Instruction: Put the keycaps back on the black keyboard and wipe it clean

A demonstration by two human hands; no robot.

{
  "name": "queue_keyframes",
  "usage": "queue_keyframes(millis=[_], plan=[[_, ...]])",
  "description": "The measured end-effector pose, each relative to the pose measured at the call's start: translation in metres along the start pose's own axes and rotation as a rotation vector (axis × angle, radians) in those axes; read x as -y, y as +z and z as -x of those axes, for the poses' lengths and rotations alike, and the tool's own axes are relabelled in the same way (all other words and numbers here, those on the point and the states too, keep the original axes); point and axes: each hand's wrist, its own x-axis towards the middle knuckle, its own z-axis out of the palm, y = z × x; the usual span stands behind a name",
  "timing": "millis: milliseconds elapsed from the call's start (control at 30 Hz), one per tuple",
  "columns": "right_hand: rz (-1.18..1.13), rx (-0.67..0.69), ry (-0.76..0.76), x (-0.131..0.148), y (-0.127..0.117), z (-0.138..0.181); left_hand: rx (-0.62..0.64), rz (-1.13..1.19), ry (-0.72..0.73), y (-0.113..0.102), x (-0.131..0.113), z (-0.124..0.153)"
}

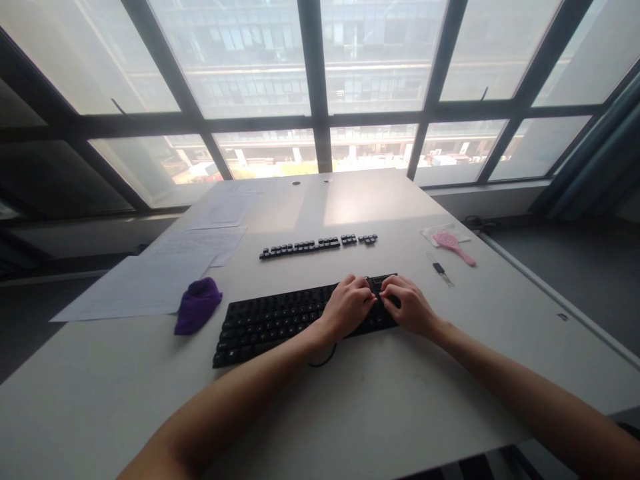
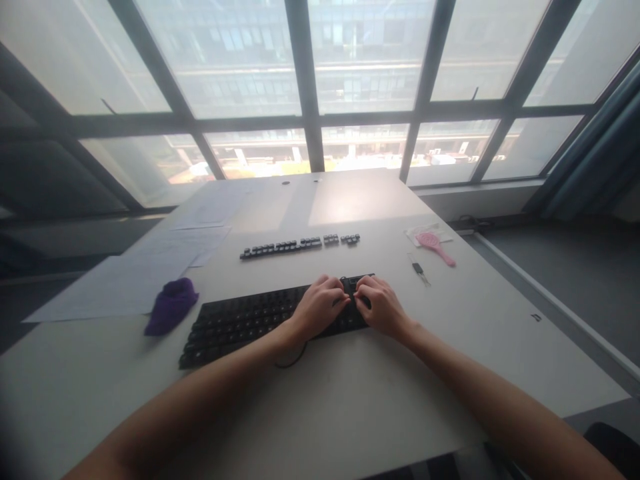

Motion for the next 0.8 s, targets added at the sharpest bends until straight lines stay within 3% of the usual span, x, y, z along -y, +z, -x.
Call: queue_keyframes(millis=[200,300,400,567,800], plan=[[-0.077,-0.065,0.01,-0.008,-0.01,-0.012,-0.026,0.156,-0.106,-0.01,0.01,-0.011],[-0.014,-0.146,0.087,-0.036,-0.011,-0.035,-0.067,0.144,-0.184,-0.019,0.024,-0.038],[0.08,-0.136,0.173,-0.072,-0.006,-0.067,-0.069,0.018,-0.226,-0.02,0.041,-0.077],[0.237,-0.037,0.238,-0.108,0.012,-0.111,-0.022,-0.168,-0.294,0.0,0.064,-0.128],[0.342,0.066,0.185,-0.111,0.028,-0.133,0.041,-0.25,-0.276,0.03,0.08,-0.151]])
